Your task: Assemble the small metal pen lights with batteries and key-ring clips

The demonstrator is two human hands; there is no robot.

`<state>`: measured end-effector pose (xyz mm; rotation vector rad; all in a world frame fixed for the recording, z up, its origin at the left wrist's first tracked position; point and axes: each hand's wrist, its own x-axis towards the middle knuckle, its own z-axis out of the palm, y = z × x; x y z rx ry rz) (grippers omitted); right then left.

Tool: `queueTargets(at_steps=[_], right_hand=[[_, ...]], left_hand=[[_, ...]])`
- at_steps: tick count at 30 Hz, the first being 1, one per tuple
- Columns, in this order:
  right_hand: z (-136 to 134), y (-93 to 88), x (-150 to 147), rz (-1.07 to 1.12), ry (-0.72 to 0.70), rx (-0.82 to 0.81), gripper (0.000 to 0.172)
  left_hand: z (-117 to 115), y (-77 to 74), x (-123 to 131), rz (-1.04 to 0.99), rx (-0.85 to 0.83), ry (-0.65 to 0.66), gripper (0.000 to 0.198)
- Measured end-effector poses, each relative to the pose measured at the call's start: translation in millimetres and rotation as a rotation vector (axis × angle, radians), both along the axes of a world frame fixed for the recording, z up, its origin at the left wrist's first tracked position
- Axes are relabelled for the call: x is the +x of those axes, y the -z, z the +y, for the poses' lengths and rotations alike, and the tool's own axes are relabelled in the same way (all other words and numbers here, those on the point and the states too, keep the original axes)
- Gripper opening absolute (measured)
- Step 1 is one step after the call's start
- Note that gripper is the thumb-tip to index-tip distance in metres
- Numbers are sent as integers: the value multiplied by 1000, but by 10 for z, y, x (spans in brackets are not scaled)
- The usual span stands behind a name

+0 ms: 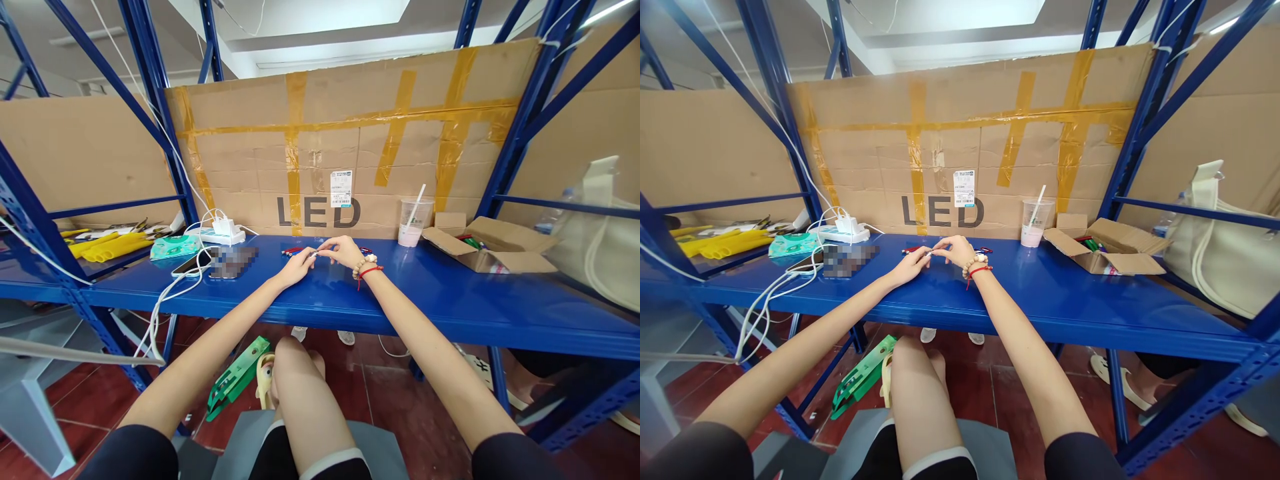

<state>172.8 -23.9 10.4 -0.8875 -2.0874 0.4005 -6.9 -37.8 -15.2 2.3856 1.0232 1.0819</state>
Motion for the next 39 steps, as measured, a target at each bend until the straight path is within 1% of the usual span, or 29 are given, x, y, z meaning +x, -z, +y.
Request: queueTargets(at_steps=[4,7,14,21,24,28,31,35,39], right_hand=[[21,31,3,30,3,-7,29],[24,44,-4,64,-14,-45,30],[-31,-8,-9,161,-5,-162,36],[-31,-7,51,83,-26,-239,37],[-41,1,41,39,-19,-239,40],[-96,0,-30,-43,-18,-230,45],[-129,10,-75,-55,-37,-229,45],[-144,36,-90,-53,-65,-210,43],[-158,48,-108,-67,-20,-157,43]], left_hand=[[11,8,-1,27,18,-29,20],[-14,-10,5,55,24,-11,22],[-65,-38,17,45,6,-1,28],[-82,-33,13,49,22,31,29],[-71,-27,13,55,32,42,28],[-40,-16,12,70,-6,26,29],[-27,-10,4,68,-16,17,29],[-42,-11,-8,89,16,11,28],[-70,-18,-4,137,86,-22,28]])
